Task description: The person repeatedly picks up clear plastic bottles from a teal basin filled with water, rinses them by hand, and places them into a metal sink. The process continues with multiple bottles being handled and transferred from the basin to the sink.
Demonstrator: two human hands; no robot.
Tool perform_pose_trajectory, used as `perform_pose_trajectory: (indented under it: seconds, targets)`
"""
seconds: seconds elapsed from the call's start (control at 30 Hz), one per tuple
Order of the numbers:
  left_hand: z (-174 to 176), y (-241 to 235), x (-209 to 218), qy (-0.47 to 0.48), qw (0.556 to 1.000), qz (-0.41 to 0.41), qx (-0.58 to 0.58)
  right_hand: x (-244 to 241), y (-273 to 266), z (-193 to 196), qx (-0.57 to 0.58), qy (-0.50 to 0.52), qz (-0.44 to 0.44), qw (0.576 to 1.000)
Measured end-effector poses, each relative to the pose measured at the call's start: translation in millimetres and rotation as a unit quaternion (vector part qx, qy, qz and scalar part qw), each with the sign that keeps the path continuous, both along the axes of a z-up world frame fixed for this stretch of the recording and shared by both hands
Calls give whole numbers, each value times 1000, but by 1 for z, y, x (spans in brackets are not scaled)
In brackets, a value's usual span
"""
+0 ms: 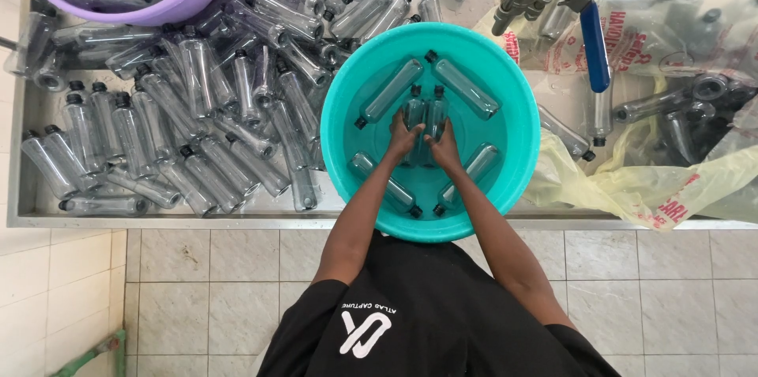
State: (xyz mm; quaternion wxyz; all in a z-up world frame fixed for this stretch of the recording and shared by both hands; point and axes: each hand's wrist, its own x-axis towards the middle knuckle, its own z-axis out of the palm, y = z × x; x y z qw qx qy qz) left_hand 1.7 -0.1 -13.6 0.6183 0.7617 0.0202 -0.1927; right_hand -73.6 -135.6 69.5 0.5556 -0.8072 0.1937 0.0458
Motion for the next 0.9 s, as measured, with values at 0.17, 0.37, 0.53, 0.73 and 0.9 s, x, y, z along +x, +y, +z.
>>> perform_pose_trajectory:
  seconds: [0.17,0.37,0.53,0.73,0.9]
  targets:
    - [-9,1,4,27,999,-6,-28,3,-7,-28,0,-4,-2,1000]
    - [15,6,0,30,997,-5,-69,2,-15,-24,72,28,-16,997]
    - [79,15,-25,-31,984,19,-172,-10,-18,16,115,24,-34,992]
    - [115,16,-47,202,950,105,-212,-34,-3,111,224,93,-91,966]
    - [188,39,-66,397,829,-4,-394,-59,7,183,385,146,-118,904]
